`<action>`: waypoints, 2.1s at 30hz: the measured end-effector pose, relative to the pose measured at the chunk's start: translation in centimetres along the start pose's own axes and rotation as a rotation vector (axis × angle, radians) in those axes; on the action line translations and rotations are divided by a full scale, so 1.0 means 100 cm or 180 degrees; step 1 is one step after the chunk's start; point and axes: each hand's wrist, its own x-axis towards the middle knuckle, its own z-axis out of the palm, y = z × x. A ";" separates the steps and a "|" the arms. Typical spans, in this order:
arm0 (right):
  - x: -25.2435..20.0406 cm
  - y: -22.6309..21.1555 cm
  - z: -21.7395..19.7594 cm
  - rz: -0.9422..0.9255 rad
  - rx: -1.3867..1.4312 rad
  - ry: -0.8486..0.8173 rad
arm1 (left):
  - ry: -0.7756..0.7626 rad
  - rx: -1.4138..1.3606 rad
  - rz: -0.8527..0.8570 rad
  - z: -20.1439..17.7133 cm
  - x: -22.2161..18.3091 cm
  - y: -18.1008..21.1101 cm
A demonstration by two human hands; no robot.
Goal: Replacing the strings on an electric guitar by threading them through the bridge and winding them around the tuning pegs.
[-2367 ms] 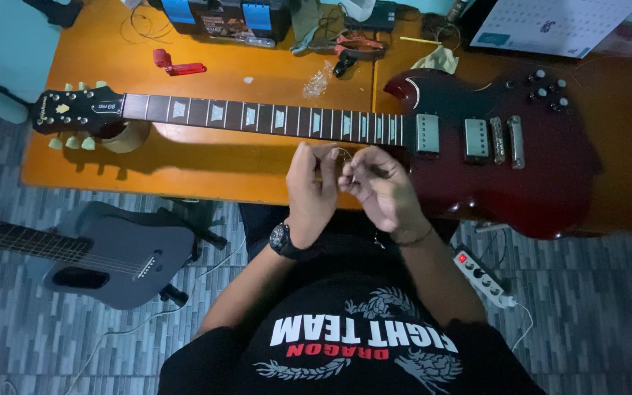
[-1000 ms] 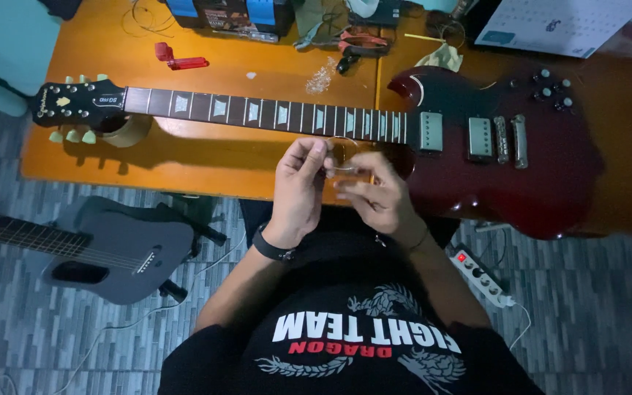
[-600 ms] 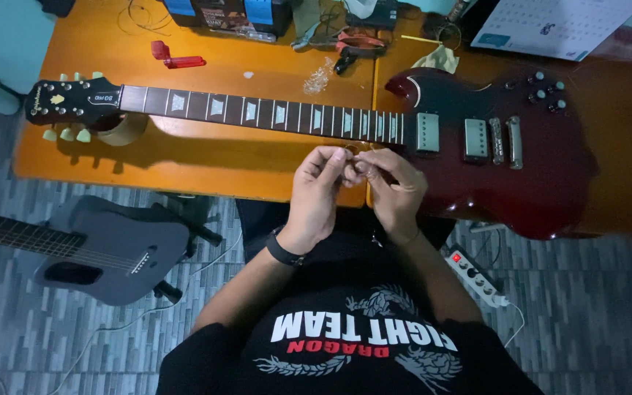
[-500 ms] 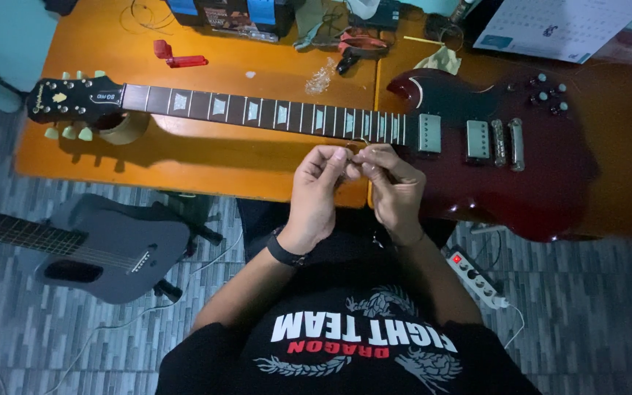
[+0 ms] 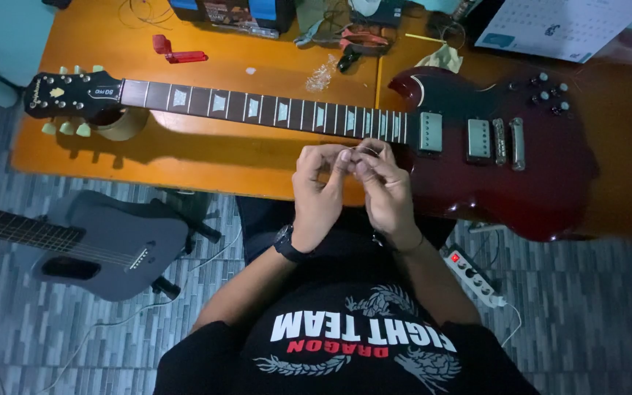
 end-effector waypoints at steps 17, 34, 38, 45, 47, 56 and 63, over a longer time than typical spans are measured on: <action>0.002 0.016 -0.020 0.1720 0.2577 0.0110 | -0.0520 -0.1303 -0.0625 -0.004 0.009 -0.027; 0.011 0.025 -0.027 0.0927 0.1659 -0.0555 | -0.1590 0.0604 -0.0127 -0.034 0.025 0.009; 0.013 0.003 -0.017 0.0641 0.1376 -0.0211 | -0.1572 -0.0419 -0.0914 -0.029 0.023 0.006; 0.012 0.004 -0.014 -0.0113 0.0827 0.0040 | -0.1317 -0.0604 -0.0630 -0.026 0.017 -0.018; 0.012 -0.004 -0.011 -0.0433 0.0431 0.0061 | -0.1046 -0.0723 -0.0587 -0.025 0.016 -0.015; 0.002 -0.021 0.007 -0.0958 -0.0481 0.0345 | -0.0806 -0.0869 -0.1103 -0.020 0.016 0.015; 0.001 0.003 -0.003 -0.1619 -0.1773 0.0289 | -0.0900 -0.1336 -0.1560 -0.025 0.017 0.032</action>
